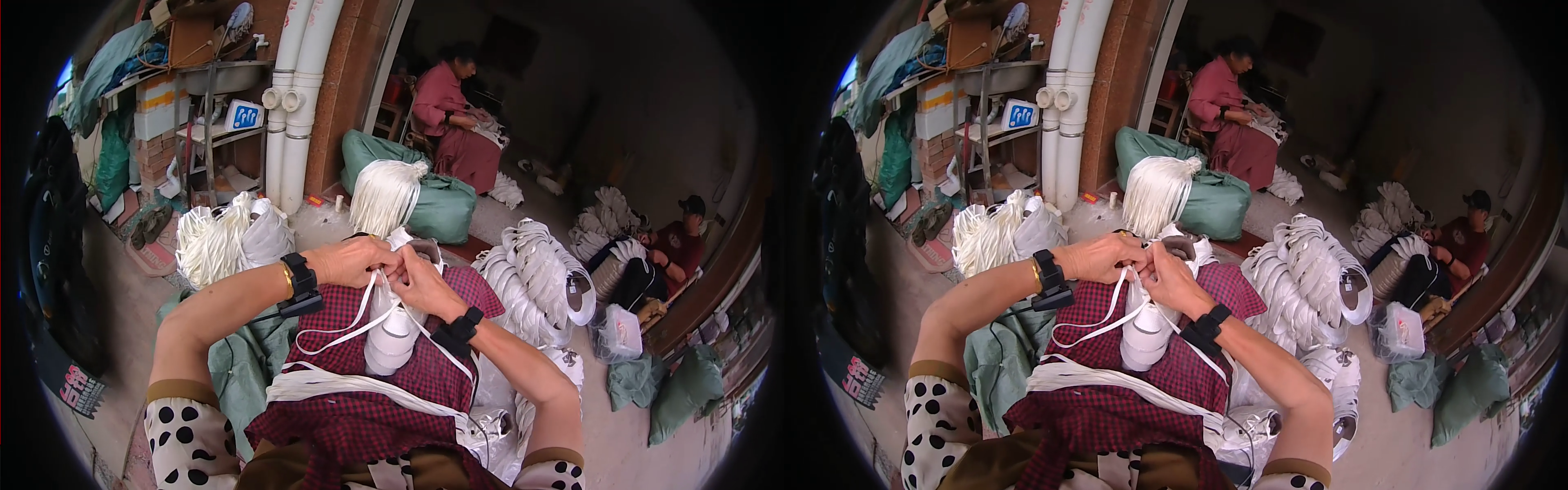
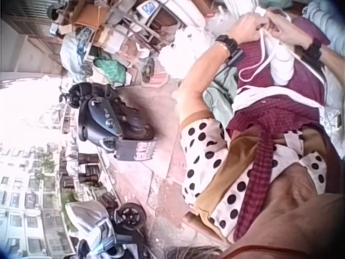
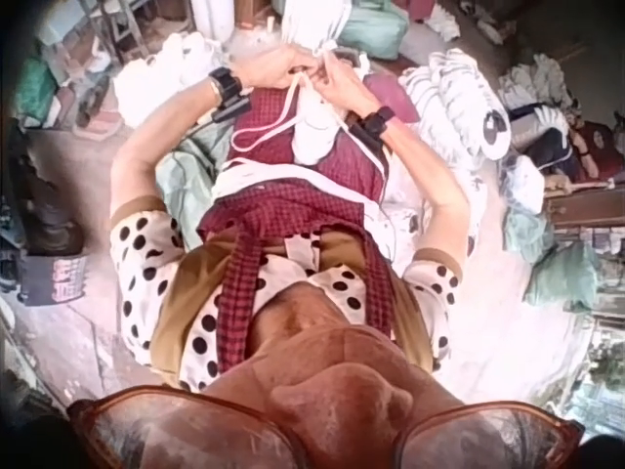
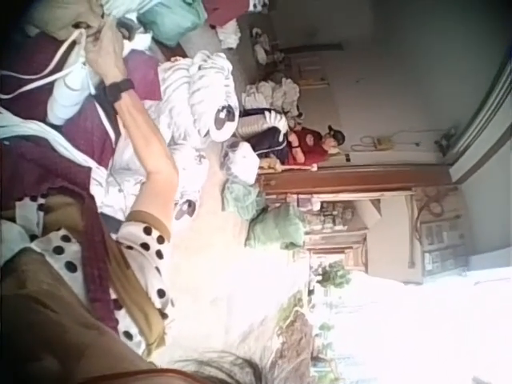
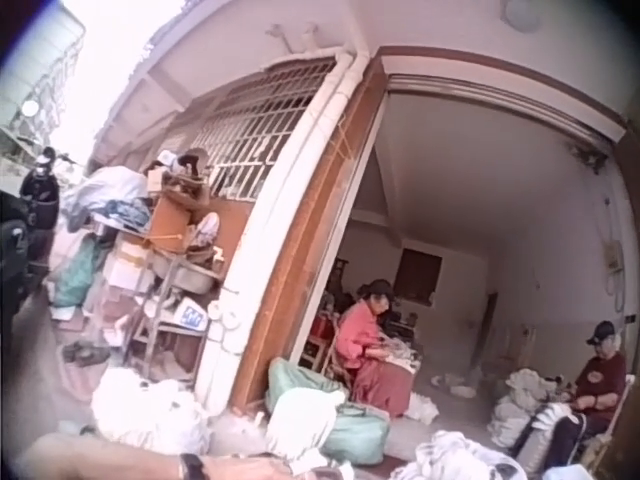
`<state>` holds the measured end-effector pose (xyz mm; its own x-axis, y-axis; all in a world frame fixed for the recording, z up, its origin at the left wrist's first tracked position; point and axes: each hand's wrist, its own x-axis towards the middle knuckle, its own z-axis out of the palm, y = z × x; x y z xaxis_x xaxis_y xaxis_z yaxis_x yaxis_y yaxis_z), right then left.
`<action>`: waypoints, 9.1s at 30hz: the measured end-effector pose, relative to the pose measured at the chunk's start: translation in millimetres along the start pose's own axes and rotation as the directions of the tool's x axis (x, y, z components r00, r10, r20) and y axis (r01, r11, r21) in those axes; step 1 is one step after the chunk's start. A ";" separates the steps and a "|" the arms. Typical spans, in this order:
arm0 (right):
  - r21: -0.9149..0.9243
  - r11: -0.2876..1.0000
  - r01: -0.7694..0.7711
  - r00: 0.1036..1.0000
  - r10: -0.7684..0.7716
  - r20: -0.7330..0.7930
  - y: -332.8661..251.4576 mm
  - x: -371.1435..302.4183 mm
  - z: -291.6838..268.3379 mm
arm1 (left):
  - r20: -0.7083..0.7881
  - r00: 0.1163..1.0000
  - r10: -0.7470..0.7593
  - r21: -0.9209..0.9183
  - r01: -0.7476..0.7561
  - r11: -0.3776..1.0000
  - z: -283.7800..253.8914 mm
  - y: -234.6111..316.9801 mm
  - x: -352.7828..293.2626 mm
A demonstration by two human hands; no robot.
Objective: The person is threading shoelaces through the eyelets of white sneakers as part of a manufacturing process.
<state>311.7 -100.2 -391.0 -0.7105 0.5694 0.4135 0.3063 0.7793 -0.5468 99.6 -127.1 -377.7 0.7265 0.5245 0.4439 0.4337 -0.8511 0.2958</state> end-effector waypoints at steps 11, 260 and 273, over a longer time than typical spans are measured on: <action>-0.325 0.930 -0.174 0.985 0.159 -0.072 -16.9 -18.4 -124.9 | -0.103 0.994 -0.036 0.089 0.045 0.995 4.9 9.1 21.1; 0.340 0.910 -0.237 0.864 0.357 -0.354 44.1 -109.9 -124.3 | -0.452 0.734 -0.507 -0.293 0.415 0.861 63.4 41.1 -4.7; -0.349 0.937 -0.019 0.999 0.006 -0.040 -8.5 -72.1 -45.2 | -0.423 0.820 -0.387 -0.058 0.401 0.914 45.5 26.9 2.5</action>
<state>388.9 -136.0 -383.3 -0.6831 0.5836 0.4390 0.5214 0.8107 -0.2663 137.3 -149.8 -407.1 0.2023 0.7687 0.6068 0.6570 -0.5660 0.4980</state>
